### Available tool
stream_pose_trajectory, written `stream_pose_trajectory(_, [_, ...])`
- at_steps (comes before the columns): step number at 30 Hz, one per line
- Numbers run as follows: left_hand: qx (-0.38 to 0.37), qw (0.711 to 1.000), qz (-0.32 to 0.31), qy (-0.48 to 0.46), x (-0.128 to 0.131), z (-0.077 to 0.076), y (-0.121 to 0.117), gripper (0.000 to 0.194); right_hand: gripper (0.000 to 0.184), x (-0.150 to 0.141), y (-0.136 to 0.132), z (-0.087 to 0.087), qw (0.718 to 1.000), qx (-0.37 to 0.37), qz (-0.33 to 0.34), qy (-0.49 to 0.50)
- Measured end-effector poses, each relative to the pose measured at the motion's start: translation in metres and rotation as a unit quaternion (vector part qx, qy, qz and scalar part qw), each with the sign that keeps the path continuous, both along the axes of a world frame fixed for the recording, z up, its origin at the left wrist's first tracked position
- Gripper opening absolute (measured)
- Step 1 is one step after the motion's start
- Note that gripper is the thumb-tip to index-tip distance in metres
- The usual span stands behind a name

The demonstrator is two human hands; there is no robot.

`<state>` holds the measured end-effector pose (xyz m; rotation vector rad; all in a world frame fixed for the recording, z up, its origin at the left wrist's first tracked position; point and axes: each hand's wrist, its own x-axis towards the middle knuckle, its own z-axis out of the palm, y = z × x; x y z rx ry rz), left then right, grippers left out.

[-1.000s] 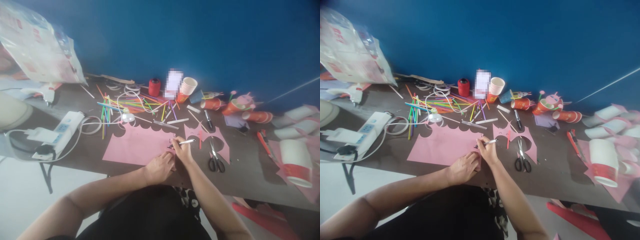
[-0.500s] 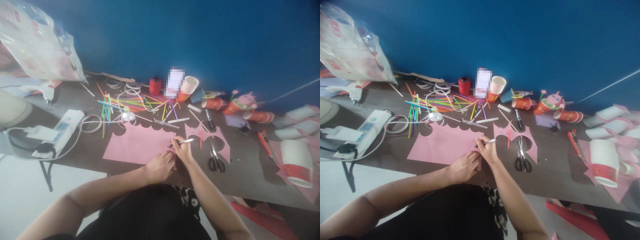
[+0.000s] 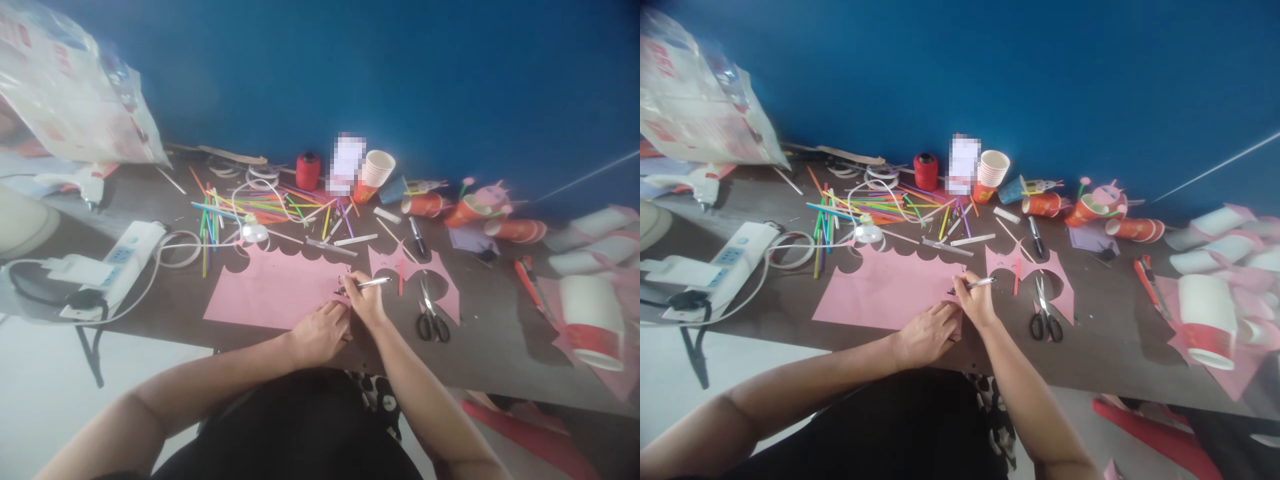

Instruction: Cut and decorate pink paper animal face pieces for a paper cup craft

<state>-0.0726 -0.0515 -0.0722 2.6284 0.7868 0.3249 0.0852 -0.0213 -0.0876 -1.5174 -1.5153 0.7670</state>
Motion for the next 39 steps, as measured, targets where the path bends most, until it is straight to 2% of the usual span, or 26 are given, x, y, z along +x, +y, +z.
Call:
stream_pose_trajectory(17, [-0.031,0.999,0.004,0.016,0.0007,0.0021,0.001,0.018,0.024,-0.0003,-0.0002,-0.001,1.0,0.005,-0.019,-0.008])
stream_pose_trajectory(34, [-0.01,1.0,-0.002,0.018,0.0014,0.006,0.0022,0.014,0.025,0.0007,-0.0021,0.0022,0.998,0.023,-0.046,-0.027])
stream_pose_trajectory(39, [-0.003,1.0,-0.008,0.028,0.0017,0.0071,0.0025,0.013,0.027,-0.0012,-0.0012,0.0022,0.999,0.023,-0.037,-0.032])
